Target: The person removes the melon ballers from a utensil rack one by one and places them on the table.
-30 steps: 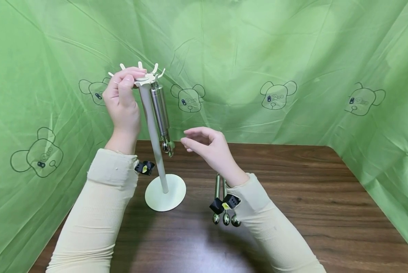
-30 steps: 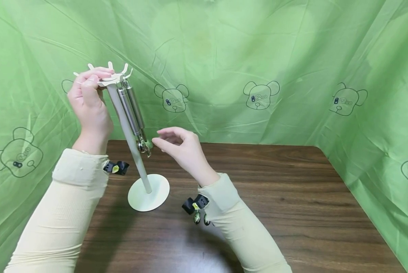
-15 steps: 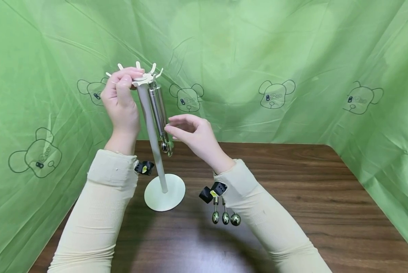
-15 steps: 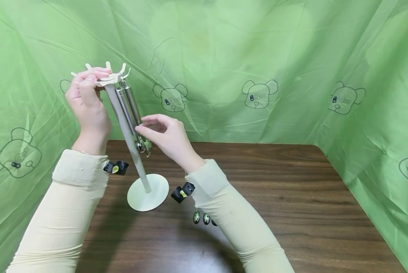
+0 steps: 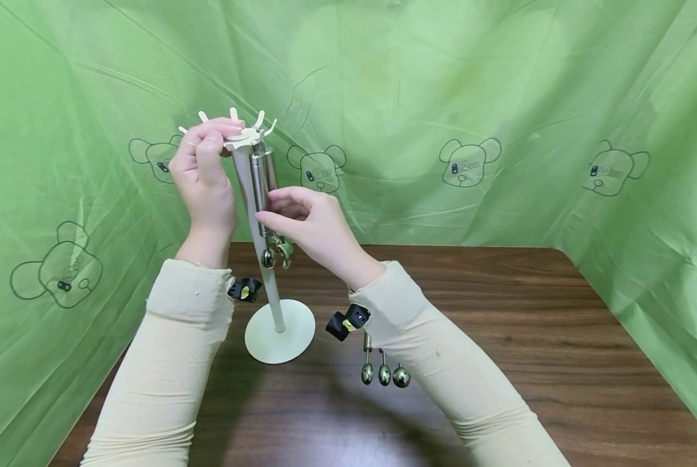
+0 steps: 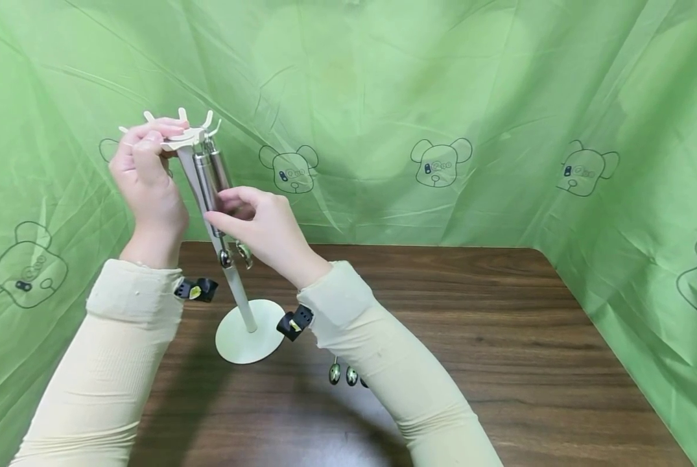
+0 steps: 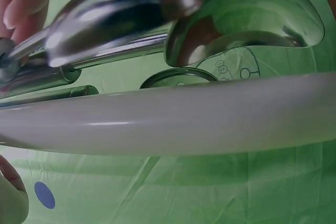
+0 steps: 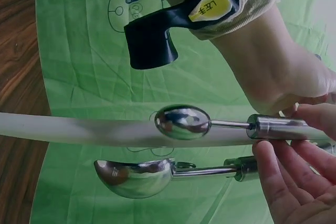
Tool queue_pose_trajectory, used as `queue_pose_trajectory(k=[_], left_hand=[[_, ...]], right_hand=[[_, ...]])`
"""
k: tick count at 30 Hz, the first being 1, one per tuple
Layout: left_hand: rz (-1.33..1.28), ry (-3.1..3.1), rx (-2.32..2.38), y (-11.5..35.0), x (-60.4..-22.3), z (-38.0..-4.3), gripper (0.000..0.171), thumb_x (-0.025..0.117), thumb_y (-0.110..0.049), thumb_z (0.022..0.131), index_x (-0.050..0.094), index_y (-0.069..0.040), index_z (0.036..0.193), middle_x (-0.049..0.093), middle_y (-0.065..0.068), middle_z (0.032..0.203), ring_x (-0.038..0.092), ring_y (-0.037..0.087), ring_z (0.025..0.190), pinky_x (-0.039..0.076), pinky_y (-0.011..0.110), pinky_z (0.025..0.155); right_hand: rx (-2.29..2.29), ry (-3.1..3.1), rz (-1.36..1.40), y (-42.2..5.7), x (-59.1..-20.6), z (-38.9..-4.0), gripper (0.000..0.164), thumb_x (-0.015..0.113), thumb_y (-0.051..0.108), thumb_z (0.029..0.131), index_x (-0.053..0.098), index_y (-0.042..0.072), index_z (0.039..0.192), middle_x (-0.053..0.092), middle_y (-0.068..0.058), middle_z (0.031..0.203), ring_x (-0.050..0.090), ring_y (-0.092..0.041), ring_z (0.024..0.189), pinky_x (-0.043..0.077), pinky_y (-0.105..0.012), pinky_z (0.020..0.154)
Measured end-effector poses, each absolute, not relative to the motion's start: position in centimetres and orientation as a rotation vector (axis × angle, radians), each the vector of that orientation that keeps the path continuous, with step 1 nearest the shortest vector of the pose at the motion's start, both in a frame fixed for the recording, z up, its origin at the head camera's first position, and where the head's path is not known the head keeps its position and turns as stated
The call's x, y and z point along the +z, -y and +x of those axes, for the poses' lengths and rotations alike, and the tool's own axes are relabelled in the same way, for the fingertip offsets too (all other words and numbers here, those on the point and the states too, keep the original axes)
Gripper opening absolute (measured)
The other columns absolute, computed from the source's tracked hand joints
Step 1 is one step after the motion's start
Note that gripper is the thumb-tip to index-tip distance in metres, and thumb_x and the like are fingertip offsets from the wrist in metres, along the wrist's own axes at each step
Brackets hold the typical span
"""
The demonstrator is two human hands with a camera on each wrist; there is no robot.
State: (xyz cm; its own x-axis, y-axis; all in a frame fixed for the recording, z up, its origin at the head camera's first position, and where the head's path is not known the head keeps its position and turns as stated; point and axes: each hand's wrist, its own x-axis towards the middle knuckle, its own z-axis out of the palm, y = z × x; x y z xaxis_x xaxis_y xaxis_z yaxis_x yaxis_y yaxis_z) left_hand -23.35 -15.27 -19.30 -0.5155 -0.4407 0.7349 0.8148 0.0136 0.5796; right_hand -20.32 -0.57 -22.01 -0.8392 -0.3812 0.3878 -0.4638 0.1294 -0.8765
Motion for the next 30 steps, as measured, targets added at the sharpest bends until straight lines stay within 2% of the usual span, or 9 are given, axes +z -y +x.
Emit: queue_pose_trajectory(k=[14, 24, 30], left_hand=[[-0.423, 1.336, -1.663, 15.2, -19.2, -23.1, 0.034, 0.042, -0.005, 0.090, 0.072, -0.017, 0.079, 0.074, -0.008, 0.088, 0.061, 0.012, 0.087, 0.042, 0.024, 0.080], [-0.426, 1.335, -1.668, 15.2, -19.2, -23.0, 0.035, 0.042, -0.004, 0.091, 0.072, -0.016, 0.079, 0.074, -0.008, 0.088, 0.061, 0.012, 0.087, 0.042, 0.024, 0.081], [-0.416, 1.362, -1.662, 15.2, -19.3, -23.1, 0.034, 0.042, -0.005, 0.091, 0.071, -0.017, 0.079, 0.074, -0.009, 0.089, 0.061, 0.013, 0.089, 0.042, 0.024, 0.082]], right_hand=[[1.815, 2.303, 0.881, 0.6, -21.7, -19.9, 0.025, 0.072, 0.018, 0.090, 0.070, 0.005, 0.112, 0.074, -0.007, 0.100, 0.068, -0.012, 0.080, 0.055, -0.023, 0.075], [1.897, 2.237, 0.853, -0.1, -21.2, -19.4, 0.023, 0.073, 0.014, 0.088, 0.070, 0.003, 0.108, 0.074, -0.011, 0.096, 0.068, -0.015, 0.075, 0.058, -0.028, 0.071], [1.925, 2.202, 0.853, -0.5, -20.9, -19.2, 0.022, 0.072, 0.011, 0.088, 0.070, 0.001, 0.107, 0.073, -0.013, 0.096, 0.067, -0.015, 0.076, 0.060, -0.034, 0.073]])
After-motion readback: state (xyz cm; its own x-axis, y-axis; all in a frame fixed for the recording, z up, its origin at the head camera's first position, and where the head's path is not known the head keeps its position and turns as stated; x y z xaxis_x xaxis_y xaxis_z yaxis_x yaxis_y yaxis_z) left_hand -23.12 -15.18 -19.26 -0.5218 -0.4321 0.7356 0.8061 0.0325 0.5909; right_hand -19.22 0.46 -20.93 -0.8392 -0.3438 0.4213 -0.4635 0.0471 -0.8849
